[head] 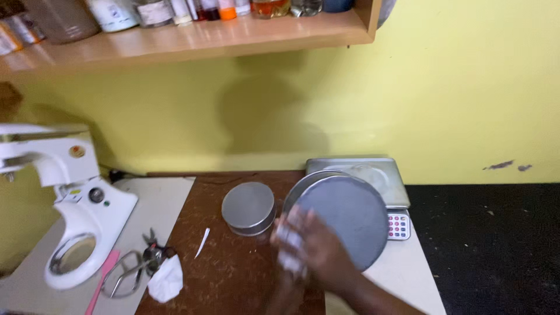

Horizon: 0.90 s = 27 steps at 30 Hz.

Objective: The person wipes the inside and outside of several circular cake tins with a cloth, moving them between a table and a stack on the floor.

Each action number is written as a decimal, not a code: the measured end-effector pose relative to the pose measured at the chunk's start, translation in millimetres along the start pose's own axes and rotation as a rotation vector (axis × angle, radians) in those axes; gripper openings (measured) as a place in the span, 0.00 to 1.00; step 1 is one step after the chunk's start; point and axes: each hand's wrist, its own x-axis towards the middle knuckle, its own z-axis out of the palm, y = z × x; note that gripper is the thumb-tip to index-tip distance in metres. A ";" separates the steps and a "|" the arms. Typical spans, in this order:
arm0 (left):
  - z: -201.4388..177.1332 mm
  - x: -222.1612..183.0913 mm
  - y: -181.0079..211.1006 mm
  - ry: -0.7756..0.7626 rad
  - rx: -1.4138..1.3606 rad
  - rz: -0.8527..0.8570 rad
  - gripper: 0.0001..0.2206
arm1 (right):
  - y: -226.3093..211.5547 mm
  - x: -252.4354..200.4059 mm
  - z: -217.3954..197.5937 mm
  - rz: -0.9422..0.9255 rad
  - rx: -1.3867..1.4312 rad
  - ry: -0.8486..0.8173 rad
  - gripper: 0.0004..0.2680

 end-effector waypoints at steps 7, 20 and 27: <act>20.7 -40.1 35.8 0.109 0.184 0.144 0.30 | 12.5 -24.3 -18.4 0.255 -0.040 0.387 0.24; 17.1 -50.3 10.4 0.044 0.486 0.275 0.25 | -1.1 -70.2 19.8 0.281 -0.044 0.446 0.26; -43.4 -17.9 -21.0 -0.170 0.639 0.534 0.23 | 17.2 -5.5 -75.9 0.721 1.174 0.779 0.20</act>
